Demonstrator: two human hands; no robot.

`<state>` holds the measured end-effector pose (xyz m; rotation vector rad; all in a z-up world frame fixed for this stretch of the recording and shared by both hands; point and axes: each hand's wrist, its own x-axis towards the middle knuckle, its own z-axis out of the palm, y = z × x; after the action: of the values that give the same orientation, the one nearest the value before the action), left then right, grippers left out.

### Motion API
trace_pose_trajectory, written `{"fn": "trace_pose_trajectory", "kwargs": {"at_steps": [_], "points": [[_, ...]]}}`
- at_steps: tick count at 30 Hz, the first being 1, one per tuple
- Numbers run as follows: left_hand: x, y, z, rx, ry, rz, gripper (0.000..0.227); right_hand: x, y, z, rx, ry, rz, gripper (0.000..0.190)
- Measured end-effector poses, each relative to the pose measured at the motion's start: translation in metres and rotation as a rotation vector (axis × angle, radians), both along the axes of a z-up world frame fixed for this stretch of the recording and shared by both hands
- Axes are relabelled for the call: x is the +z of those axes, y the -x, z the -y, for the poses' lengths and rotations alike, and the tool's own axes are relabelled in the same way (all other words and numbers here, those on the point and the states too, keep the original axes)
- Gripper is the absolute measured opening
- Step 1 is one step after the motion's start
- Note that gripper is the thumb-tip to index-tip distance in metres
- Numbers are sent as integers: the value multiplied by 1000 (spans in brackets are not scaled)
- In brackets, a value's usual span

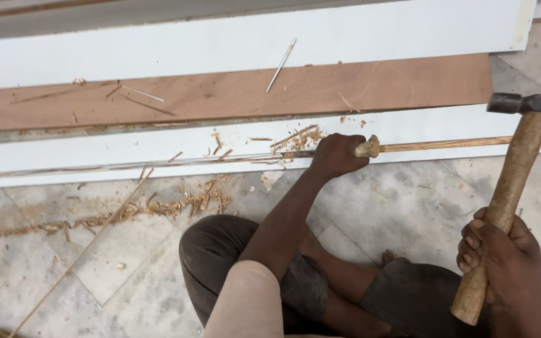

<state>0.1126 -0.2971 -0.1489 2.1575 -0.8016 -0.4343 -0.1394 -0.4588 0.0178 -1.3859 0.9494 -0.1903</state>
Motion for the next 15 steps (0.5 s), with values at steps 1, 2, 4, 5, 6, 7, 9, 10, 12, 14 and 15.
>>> {"fn": "trace_pose_trajectory", "kwargs": {"at_steps": [1, 2, 4, 5, 6, 7, 9, 10, 12, 14, 15], "points": [[1, 0, -2, 9, 9, -6, 41, 0, 0, -1, 3, 7, 15, 10], [2, -2, -2, 22, 22, 3, 41, 0, -1, -3, 5, 14, 31, 10], [1, -3, -4, 62, 49, 9, 41, 1, -2, -5, 17, 29, 48, 10], [1, -4, -5, 70, 56, 4, 42, 3, -2, -8, 13, 35, 58, 10], [0, -4, -6, 79, 63, -2, 44, 5, -2, -11, 10, 41, 68, 10], [-1, -4, -7, 91, 70, -8, 46, 6, -2, -14, 7, 54, 52, 10], [-3, -4, -7, 103, 96, -27, 54, 9, -3, -19, -1, 80, 21, 9], [-3, -5, -7, 108, 108, -35, 58, 10, -5, -19, -3, 93, 32, 10], [-4, -5, -3, 99, 109, -27, 59, 11, -4, -17, -13, 120, 46, 12], [-7, -2, -1, 93, 100, -41, 59, 13, -1, -15, -11, 156, 61, 8], [-7, -4, -1, 91, 89, -50, 58, 13, -1, -13, -10, 174, 74, 5]]}}
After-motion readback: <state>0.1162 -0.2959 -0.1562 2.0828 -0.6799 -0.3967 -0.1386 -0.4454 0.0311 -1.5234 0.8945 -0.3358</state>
